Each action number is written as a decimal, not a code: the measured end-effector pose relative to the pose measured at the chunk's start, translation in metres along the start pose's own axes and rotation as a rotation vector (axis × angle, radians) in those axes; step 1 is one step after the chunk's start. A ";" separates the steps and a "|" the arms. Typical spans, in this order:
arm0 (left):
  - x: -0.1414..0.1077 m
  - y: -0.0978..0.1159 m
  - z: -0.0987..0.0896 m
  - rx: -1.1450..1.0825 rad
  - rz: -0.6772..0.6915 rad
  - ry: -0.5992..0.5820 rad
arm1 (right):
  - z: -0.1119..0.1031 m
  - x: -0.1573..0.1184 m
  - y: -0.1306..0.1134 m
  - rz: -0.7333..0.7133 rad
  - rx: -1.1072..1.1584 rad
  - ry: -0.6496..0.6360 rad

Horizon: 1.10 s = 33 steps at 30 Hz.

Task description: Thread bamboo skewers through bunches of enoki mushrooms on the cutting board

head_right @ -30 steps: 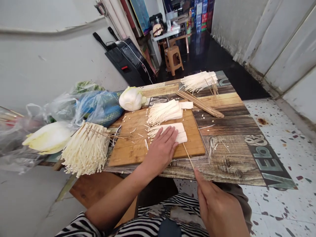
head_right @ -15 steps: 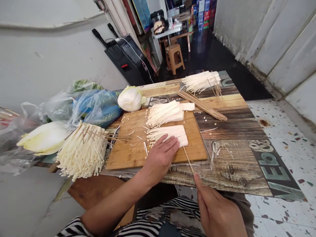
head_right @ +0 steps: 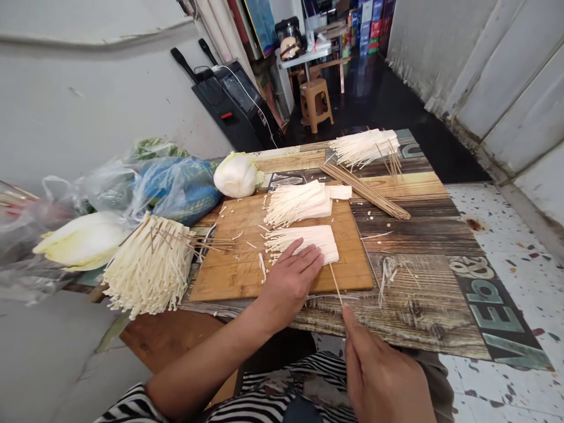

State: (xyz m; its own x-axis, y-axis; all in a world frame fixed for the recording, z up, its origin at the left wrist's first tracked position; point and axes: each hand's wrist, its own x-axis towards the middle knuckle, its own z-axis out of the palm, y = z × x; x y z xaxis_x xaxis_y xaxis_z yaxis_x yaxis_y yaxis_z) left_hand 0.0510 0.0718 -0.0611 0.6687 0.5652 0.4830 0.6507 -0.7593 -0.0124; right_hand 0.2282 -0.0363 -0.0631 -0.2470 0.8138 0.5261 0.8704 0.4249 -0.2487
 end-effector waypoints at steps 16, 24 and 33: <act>0.002 0.000 0.000 0.014 0.008 0.009 | 0.007 0.011 0.001 -0.001 -0.012 0.003; 0.007 -0.003 -0.005 0.063 -0.106 -0.007 | 0.010 0.008 0.008 -0.019 -0.015 0.027; 0.018 0.003 0.004 0.182 -0.292 -0.221 | 0.017 -0.005 0.011 -0.022 -0.006 -0.001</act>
State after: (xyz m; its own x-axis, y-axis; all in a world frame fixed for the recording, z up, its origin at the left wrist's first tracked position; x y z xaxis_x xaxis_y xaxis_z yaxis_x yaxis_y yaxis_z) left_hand 0.0658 0.0807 -0.0557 0.4951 0.8191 0.2899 0.8642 -0.4988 -0.0665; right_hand 0.2320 -0.0285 -0.0827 -0.2664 0.8045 0.5309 0.8672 0.4404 -0.2322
